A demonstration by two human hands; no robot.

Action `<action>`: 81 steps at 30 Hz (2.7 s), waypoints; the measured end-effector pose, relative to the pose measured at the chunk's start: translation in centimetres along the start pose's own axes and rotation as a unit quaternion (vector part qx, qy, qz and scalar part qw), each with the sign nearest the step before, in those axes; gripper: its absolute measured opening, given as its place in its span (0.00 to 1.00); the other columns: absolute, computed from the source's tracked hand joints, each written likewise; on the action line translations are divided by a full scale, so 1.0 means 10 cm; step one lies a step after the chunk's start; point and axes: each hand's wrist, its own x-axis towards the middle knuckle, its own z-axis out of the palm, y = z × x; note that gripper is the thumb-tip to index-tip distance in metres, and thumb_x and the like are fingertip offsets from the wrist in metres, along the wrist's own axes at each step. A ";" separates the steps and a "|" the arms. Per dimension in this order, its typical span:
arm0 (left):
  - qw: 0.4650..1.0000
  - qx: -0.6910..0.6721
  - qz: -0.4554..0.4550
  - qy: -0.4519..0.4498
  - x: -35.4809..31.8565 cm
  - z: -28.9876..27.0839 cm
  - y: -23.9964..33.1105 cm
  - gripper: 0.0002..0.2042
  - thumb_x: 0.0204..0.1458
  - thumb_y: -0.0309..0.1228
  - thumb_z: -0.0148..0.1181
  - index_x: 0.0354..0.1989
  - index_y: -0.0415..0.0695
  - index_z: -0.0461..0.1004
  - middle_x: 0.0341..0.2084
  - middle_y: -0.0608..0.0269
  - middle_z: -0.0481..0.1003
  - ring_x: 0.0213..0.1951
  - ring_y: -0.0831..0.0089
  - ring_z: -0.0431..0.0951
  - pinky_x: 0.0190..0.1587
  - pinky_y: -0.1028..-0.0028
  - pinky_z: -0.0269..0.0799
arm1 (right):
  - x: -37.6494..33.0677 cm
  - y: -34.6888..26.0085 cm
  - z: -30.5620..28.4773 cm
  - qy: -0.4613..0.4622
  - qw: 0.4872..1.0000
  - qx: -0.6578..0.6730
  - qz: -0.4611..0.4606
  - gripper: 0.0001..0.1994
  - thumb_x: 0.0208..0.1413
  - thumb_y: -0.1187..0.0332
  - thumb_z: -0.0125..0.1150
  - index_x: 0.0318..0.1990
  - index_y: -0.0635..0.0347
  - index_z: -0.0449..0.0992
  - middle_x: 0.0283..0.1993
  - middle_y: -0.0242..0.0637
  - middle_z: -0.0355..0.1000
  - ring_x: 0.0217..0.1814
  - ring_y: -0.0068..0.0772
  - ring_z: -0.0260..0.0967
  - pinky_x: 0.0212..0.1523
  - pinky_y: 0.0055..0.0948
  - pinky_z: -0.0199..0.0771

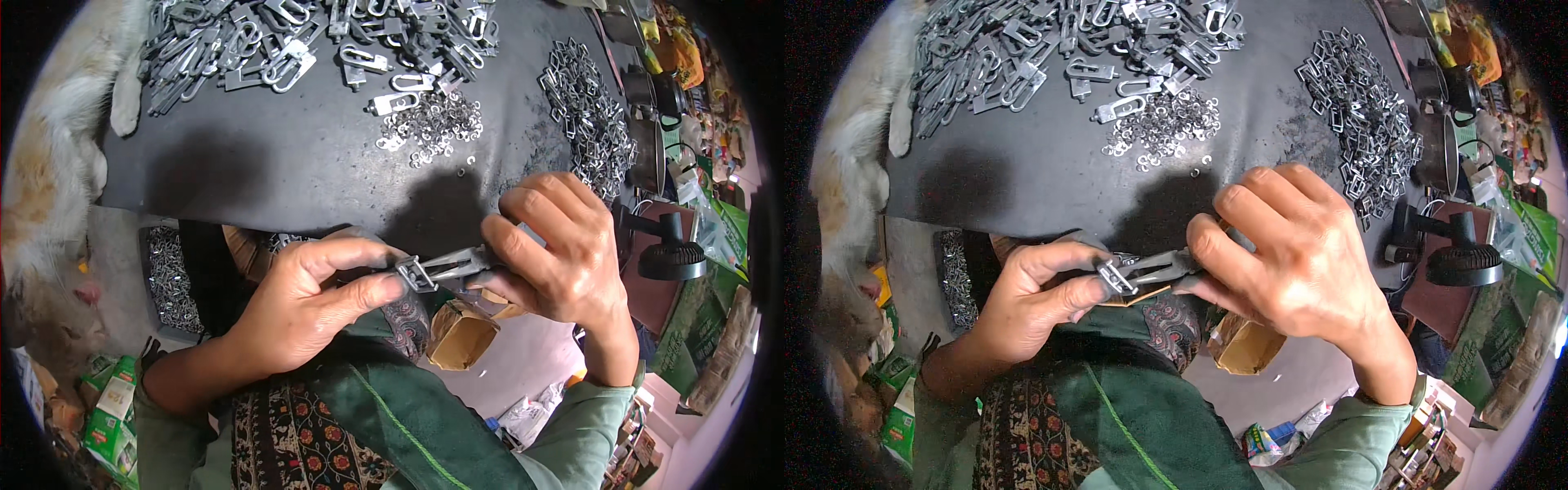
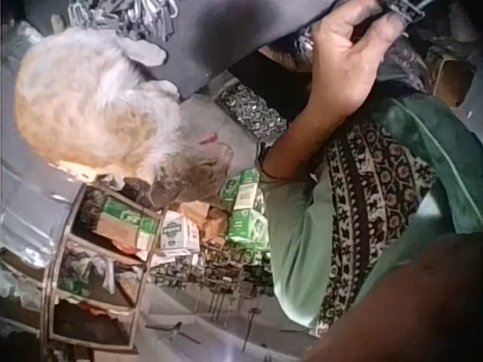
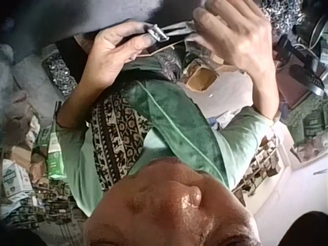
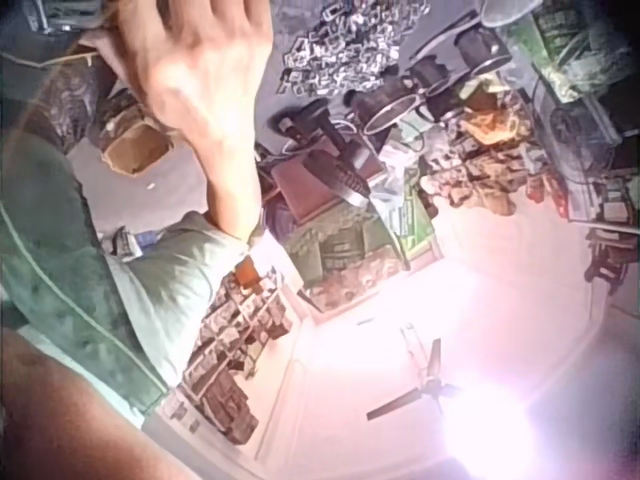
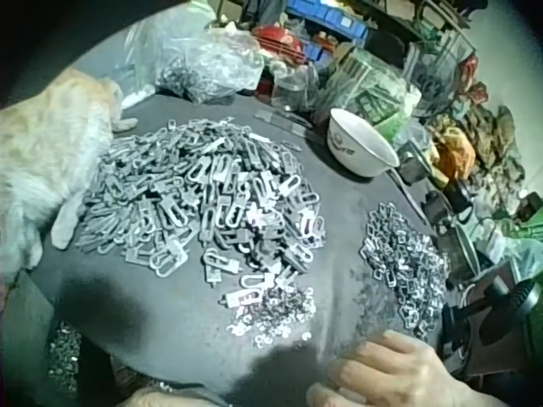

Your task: The person assembles metal buckles by fitting metal pieces together and securing them using pliers by hand.

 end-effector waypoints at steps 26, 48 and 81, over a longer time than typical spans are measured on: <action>0.374 0.834 0.295 0.279 0.58 -0.59 0.76 0.15 0.46 0.23 0.60 0.45 0.38 0.71 0.36 0.48 0.73 0.39 0.49 0.74 0.40 0.58 0.71 | -0.94 -0.43 0.50 0.132 0.919 0.032 0.369 0.13 0.39 0.70 0.69 0.32 0.61 0.72 0.28 0.40 0.66 0.31 0.44 0.67 0.31 0.37 0.68; 0.988 0.029 0.107 0.112 -0.10 -0.19 0.04 0.16 0.58 0.32 0.55 0.50 0.37 0.66 0.31 0.57 0.76 0.22 0.80 0.71 0.21 0.84 0.63 | -1.16 0.55 0.74 0.197 0.783 -0.224 0.546 0.09 0.46 0.69 0.63 0.28 0.58 0.68 0.29 0.40 0.70 0.31 0.48 0.72 0.30 0.42 0.71; 0.995 0.053 -0.047 -0.070 -0.04 -0.03 -0.07 0.10 0.59 0.28 0.54 0.46 0.36 0.73 0.24 0.69 0.73 0.23 0.86 0.69 0.26 0.83 0.66 | -0.22 -0.32 0.27 0.052 0.952 -0.016 0.301 0.15 0.46 0.60 0.68 0.36 0.59 0.74 0.32 0.39 0.66 0.35 0.42 0.65 0.36 0.39 0.64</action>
